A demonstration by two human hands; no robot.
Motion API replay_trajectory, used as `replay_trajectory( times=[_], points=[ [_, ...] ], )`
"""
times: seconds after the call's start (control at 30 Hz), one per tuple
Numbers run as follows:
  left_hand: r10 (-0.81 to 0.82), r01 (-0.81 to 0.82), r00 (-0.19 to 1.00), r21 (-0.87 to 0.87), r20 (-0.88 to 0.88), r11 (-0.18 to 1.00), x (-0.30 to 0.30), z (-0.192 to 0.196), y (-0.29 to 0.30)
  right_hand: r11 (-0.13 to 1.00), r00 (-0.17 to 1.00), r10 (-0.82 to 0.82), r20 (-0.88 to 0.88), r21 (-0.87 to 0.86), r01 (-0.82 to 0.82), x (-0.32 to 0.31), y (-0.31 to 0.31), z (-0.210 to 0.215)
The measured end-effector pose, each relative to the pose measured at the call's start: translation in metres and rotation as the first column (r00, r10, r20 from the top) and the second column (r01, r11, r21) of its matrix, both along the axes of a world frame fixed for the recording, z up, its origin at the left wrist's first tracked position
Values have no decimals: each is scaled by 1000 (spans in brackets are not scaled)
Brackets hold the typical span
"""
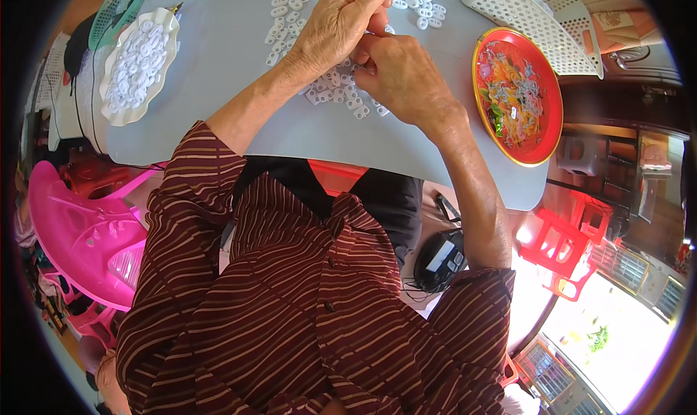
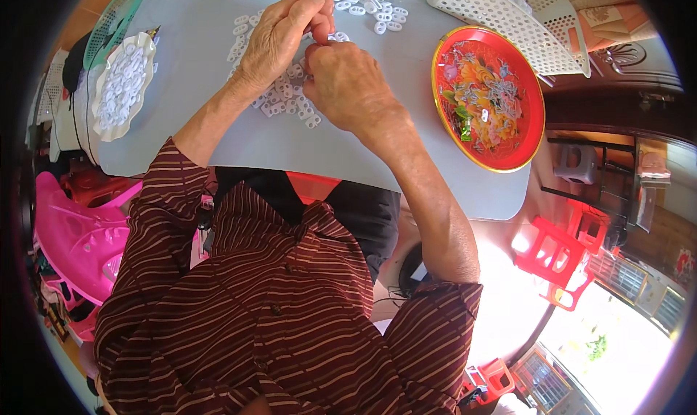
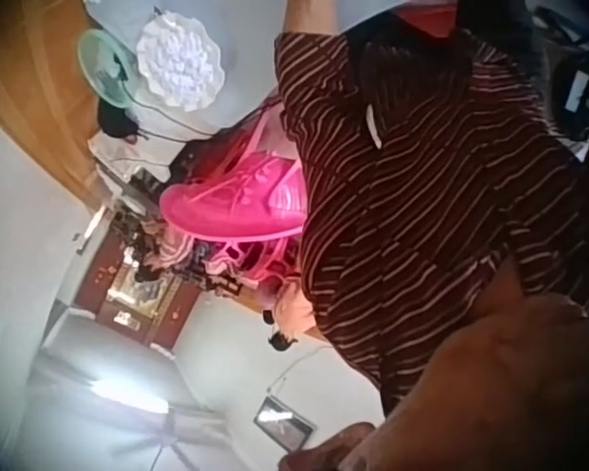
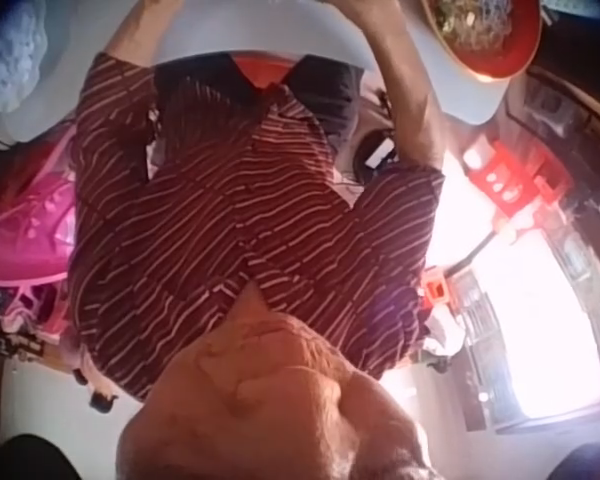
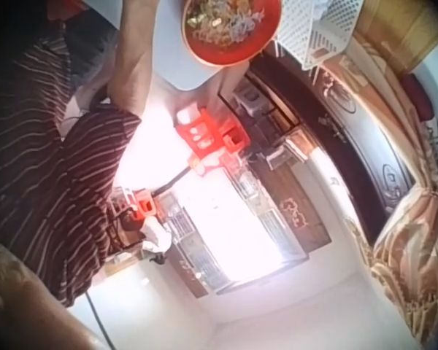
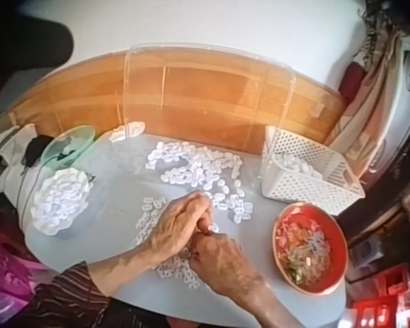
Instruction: The recorder is manually assembling small white plastic components by inserting colorful plastic rings into them.
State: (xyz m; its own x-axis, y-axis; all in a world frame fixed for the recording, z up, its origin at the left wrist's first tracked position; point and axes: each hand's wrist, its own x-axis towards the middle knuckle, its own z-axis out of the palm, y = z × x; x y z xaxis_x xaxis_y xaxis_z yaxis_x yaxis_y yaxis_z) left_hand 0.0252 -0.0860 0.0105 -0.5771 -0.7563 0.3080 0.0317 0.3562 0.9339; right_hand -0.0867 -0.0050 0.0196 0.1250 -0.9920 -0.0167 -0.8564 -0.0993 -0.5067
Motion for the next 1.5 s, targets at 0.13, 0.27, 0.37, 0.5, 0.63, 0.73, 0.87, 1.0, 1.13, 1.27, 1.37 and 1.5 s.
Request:
replay_trajectory(
  times=[0.13,0.27,0.37,0.5,0.63,0.73,0.87,1.0,1.13,1.27,1.37,1.5],
  points=[
    [26,-27,1000,41,13,999,0,1,1,997,995,1,97,-80,6,-7,7,-6],
    [23,-23,999,2,49,1000,-3,2,7,946,892,-91,443,-242,217,-19,20,-18],
    [-68,71,991,-23,113,997,-4,-6,10,893,642,-208,738,-124,432,-34,29,-27],
    [-136,165,963,-113,231,980,-5,-12,20,867,467,-222,856,-45,496,-35,37,-24],
    [-202,219,962,-77,186,973,-7,-11,23,870,421,-209,882,-29,492,-32,39,-23],
    [-186,200,972,-92,145,975,-10,-15,19,864,371,-190,909,-24,502,-32,41,-24],
    [-211,227,955,-58,207,972,-7,-15,20,852,452,-262,853,-15,523,-31,42,-22],
    [-242,250,956,-33,168,968,-9,-17,22,838,481,-279,831,-34,545,-31,41,-27],
    [-288,288,939,27,188,957,-10,-16,27,802,404,-306,862,4,598,-28,46,-32],
    [-248,247,958,29,144,969,-11,-18,27,813,498,-334,800,-22,582,-29,47,-27],
    [-270,256,958,134,98,957,-9,-18,28,828,618,-330,714,-96,553,-35,50,-7],
    [-337,307,927,182,167,934,-9,-14,29,760,861,-347,371,-426,490,-102,44,7]
  ],
)
